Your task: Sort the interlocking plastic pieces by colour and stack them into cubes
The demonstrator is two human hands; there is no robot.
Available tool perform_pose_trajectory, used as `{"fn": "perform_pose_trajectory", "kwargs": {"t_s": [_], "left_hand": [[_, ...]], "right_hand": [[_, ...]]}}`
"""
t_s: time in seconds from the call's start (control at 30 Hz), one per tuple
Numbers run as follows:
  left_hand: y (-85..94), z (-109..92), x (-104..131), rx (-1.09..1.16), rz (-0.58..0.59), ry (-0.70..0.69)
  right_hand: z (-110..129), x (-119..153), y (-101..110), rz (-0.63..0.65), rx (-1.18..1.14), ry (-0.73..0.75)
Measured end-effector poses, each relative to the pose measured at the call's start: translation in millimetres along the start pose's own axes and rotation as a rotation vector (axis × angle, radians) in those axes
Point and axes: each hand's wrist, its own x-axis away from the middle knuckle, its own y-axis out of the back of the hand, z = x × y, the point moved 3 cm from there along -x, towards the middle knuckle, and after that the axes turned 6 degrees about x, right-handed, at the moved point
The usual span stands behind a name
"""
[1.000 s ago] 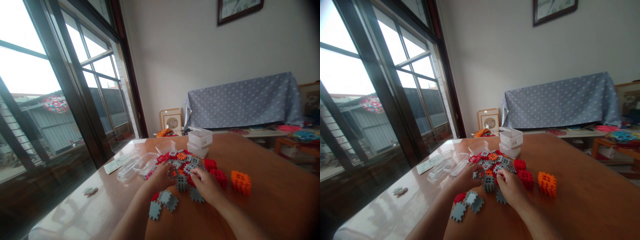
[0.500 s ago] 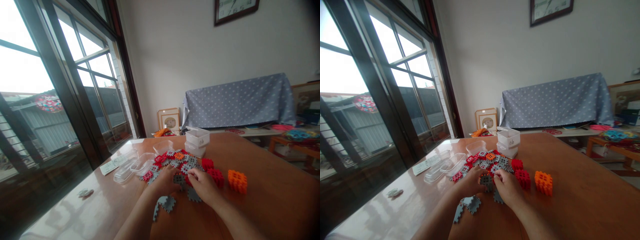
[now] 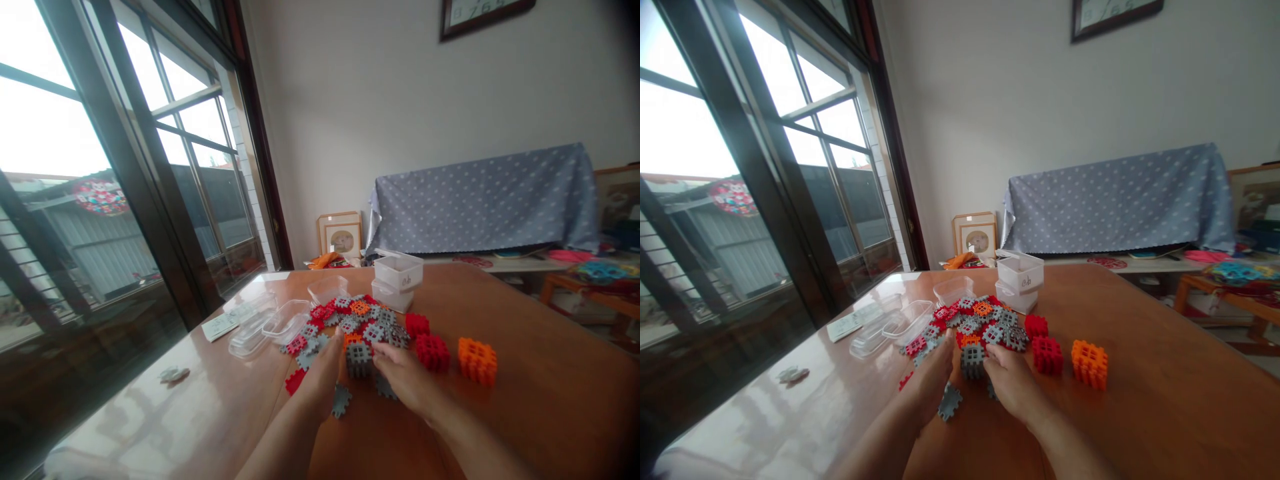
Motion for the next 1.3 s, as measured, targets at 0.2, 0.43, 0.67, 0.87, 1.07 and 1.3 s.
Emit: {"fn": "perform_pose_trajectory", "kwargs": {"t_s": [0.2,0.43,0.67,0.87,1.07,1.3], "left_hand": [[-20.2,-3,9,0.278,0.102,0.074],[-22.2,-5,8,0.279,0.156,0.127],[-19.4,1,5,0.298,0.117,0.144],[-17.9,1,6,0.279,0.116,0.155],[-17.2,2,9,0.280,0.065,0.205],[-18.2,0,7,0.265,0.150,0.137]], "right_hand": [[7,7,-5,0.099,-0.037,-0.033],[9,9,-10,0.125,-0.183,-0.036],[5,7,-9,0.111,-0.189,-0.032],[-7,3,-10,0.098,-0.112,-0.062],[-9,3,-13,0.118,-0.128,-0.081],[-3,5,-13,0.147,-0.216,-0.049]]}}
